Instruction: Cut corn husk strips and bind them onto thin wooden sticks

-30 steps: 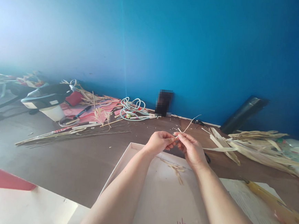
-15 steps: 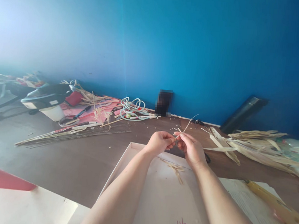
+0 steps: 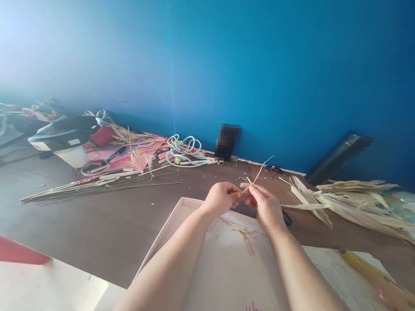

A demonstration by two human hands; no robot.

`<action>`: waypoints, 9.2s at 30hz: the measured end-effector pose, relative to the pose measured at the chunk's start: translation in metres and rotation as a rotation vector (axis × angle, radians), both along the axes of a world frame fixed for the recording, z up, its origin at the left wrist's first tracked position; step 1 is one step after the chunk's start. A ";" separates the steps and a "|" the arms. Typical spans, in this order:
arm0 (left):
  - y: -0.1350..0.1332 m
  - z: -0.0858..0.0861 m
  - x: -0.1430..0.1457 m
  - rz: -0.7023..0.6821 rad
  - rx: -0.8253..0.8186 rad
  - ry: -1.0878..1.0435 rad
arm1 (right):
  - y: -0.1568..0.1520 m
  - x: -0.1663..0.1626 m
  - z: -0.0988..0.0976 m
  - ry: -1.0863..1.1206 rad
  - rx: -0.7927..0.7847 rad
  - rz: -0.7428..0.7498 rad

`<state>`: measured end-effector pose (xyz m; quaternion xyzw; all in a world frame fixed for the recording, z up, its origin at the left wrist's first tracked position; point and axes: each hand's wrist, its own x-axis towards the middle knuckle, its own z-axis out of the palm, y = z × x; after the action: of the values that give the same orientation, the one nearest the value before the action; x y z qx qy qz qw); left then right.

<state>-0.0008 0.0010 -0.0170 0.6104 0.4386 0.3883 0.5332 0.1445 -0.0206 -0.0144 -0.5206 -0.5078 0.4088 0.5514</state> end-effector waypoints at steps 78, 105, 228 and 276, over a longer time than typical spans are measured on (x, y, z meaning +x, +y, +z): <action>0.002 -0.004 0.000 -0.008 0.039 0.148 | -0.002 -0.004 0.005 -0.138 -0.033 -0.114; 0.001 -0.001 0.000 -0.027 0.001 0.072 | -0.001 -0.004 0.002 -0.066 0.012 -0.106; -0.007 0.009 0.000 0.054 0.211 0.261 | 0.005 0.000 -0.003 0.086 -0.070 -0.083; -0.005 0.020 -0.006 0.174 0.175 -0.130 | -0.006 -0.009 0.015 -0.015 -0.105 0.041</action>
<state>-0.0066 -0.0037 0.0027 0.5877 0.4188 0.5088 0.4694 0.1351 -0.0268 0.0002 -0.5413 -0.5002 0.4421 0.5112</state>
